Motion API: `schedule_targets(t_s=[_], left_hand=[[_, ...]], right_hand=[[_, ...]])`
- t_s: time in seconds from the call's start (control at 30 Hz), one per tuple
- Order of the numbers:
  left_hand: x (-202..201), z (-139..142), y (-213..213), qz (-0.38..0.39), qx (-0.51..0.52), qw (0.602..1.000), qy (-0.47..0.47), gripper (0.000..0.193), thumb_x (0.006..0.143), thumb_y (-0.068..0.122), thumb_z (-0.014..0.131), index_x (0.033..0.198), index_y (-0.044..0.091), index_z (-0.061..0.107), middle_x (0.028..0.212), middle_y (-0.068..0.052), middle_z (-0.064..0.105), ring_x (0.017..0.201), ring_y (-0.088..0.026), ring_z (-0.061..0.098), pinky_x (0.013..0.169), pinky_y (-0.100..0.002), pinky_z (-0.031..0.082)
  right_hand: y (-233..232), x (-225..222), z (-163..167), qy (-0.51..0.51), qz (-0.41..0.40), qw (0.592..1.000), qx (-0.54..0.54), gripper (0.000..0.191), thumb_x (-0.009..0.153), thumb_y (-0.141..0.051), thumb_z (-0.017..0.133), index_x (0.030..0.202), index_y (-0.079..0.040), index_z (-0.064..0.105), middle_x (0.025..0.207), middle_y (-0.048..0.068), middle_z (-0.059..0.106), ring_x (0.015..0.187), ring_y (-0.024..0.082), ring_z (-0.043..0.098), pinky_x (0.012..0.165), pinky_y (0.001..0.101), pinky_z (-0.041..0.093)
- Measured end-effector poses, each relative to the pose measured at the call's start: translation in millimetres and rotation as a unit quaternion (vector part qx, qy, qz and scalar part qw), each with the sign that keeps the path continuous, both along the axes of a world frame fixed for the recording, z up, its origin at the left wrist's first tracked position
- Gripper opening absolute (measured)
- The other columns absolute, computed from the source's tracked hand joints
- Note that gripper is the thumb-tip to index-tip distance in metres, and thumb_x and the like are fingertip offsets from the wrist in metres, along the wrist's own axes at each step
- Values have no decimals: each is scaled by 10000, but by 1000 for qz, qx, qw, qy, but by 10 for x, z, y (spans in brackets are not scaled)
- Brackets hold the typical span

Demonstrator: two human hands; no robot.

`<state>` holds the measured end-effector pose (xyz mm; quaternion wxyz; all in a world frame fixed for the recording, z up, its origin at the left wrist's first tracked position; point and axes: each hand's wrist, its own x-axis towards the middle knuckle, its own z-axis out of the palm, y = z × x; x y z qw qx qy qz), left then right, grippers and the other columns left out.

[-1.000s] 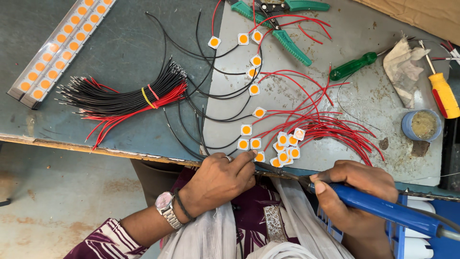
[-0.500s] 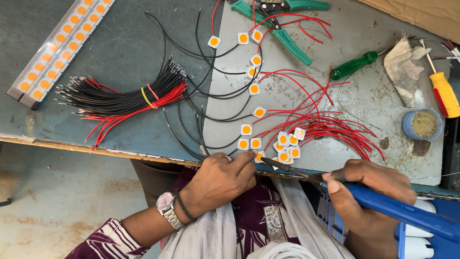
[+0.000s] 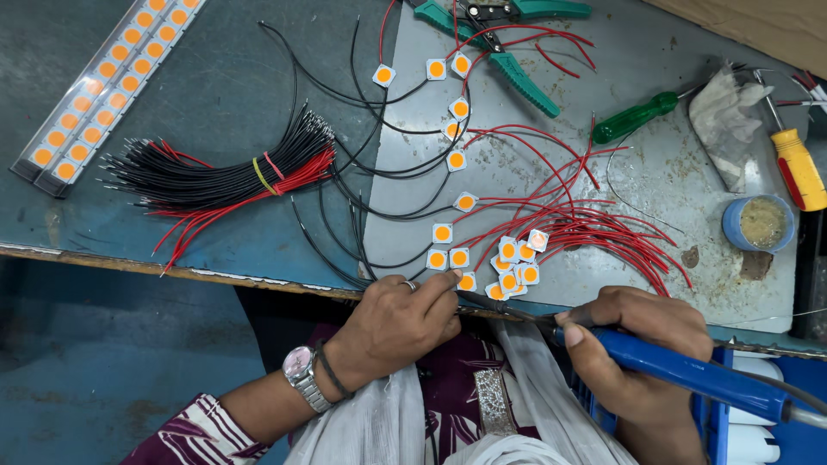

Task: The person solders red and black wires to small square LED modules on a workbench. They use a soldering iron and solder wire, then apply flux to wire ends and continue soldering additional LEDs.

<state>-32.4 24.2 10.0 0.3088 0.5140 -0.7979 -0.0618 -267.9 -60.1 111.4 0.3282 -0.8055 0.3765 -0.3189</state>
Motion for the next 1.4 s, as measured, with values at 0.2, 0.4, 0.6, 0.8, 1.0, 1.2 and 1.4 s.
schedule_targets(t_s=[0.2, 0.4, 0.6, 0.8, 1.0, 1.2, 1.4], left_hand=[[8, 34, -14, 2, -5, 1000, 0, 241, 809, 227, 781, 832, 50, 619, 1109, -105, 705, 509, -178, 582, 529, -309, 483], [9, 51, -16, -3, 7, 1000, 4, 245, 811, 225, 784, 815, 54, 609, 1112, -106, 707, 489, -178, 571, 519, -314, 482], [8, 50, -14, 1, -2, 1000, 5, 230, 813, 220, 776, 832, 56, 616, 1106, -98, 705, 499, -177, 574, 532, -311, 486], [6, 60, -18, -4, 2, 1000, 1, 224, 817, 220, 778, 831, 58, 623, 1108, -104, 706, 511, -173, 588, 534, -310, 488], [-3, 70, -26, 0, 2, 1000, -4, 228, 807, 228, 779, 842, 55, 635, 1103, -100, 709, 509, -177, 590, 533, -314, 489], [-7, 63, -19, 4, 3, 1000, -8, 221, 809, 231, 777, 837, 64, 634, 1108, -97, 711, 507, -179, 587, 534, -315, 488], [-11, 47, -17, 4, 5, 1000, 0, 220, 811, 233, 775, 846, 66, 635, 1126, -96, 708, 514, -178, 589, 538, -315, 488]], right_hand=[[2, -109, 68, 19, -24, 1000, -1, 125, 756, -79, 715, 734, 0, 621, 652, 66, 645, 555, 140, 591, 516, 261, 438], [-22, -156, 58, 17, -42, 999, 4, 128, 758, -77, 709, 731, 4, 614, 652, 70, 653, 558, 142, 598, 520, 256, 455], [-33, -50, -13, -15, -9, 1000, -12, 105, 750, -65, 711, 735, 10, 640, 612, 64, 620, 479, 124, 551, 433, 240, 382], [-21, -16, -23, 1, -9, 1000, -2, 91, 733, -59, 712, 722, 13, 658, 588, 58, 618, 432, 110, 534, 448, 269, 361], [-32, -36, -19, 5, -3, 1000, -12, 94, 740, -64, 719, 729, 7, 659, 589, 53, 614, 447, 110, 544, 458, 271, 366], [-28, -152, 45, 7, -58, 998, -2, 119, 743, -93, 721, 742, 10, 661, 598, 51, 610, 515, 139, 547, 473, 254, 395], [-28, -195, 42, 13, -76, 997, 3, 137, 750, -108, 724, 734, 4, 648, 613, 59, 621, 533, 142, 564, 507, 264, 416]])
